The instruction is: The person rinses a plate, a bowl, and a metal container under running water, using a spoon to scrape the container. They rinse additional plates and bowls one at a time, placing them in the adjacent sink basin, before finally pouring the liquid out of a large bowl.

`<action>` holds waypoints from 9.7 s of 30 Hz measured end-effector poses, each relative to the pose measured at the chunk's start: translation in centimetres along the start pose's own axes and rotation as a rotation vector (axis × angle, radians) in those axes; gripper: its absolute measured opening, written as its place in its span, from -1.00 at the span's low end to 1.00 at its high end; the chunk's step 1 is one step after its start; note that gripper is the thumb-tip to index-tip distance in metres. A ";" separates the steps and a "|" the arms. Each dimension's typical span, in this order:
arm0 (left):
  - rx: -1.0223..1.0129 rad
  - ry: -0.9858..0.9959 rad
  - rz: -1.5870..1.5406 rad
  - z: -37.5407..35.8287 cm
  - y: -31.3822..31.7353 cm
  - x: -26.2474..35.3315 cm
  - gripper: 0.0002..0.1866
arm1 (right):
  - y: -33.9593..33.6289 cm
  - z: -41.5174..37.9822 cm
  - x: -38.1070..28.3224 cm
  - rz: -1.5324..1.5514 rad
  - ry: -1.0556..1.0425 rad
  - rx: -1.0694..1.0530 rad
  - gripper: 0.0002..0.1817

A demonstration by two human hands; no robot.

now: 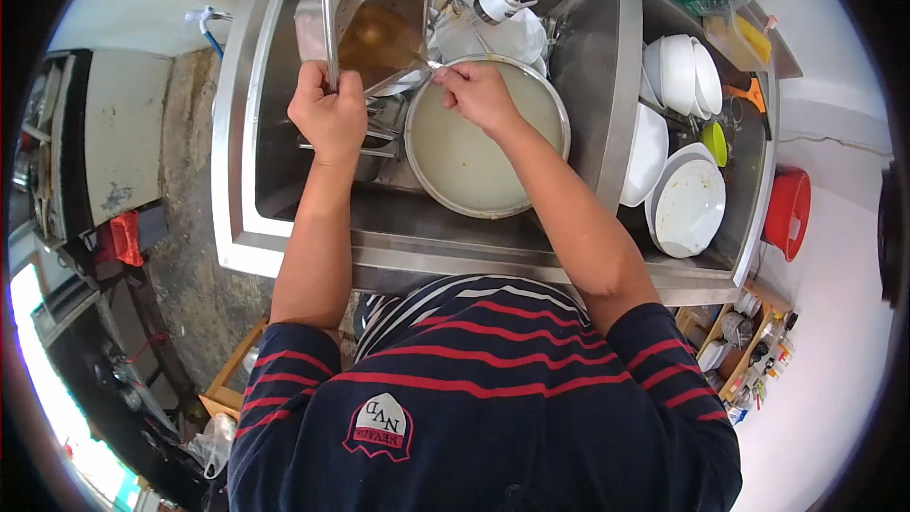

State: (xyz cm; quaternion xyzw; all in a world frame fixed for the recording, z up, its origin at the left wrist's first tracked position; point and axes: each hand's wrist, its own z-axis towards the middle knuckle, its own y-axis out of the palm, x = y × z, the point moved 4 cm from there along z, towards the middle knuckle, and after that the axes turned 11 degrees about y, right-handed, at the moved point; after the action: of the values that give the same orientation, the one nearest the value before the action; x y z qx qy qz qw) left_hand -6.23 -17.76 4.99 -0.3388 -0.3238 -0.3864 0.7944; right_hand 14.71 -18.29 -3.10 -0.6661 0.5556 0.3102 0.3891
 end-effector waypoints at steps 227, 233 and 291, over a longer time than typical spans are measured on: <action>-0.007 -0.024 0.072 0.6 0.4 -1.2 -0.90 | -7.5 1.8 -10.2 0.595 -0.215 0.332 -0.81; -0.023 -0.221 -0.214 0.5 0.9 -3.0 -0.85 | -7.1 0.9 -11.1 0.671 -0.195 0.308 -0.75; -0.134 -1.043 -0.751 -1.7 2.8 -4.1 -0.95 | -6.2 0.3 -13.4 0.721 -0.240 0.411 -0.72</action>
State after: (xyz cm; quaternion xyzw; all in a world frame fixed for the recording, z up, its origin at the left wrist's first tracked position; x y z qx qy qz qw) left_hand -5.47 -16.17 0.06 -0.3945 -0.7390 -0.4421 0.3206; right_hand 18.24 -10.88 9.16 -0.2972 0.7538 0.3846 0.4422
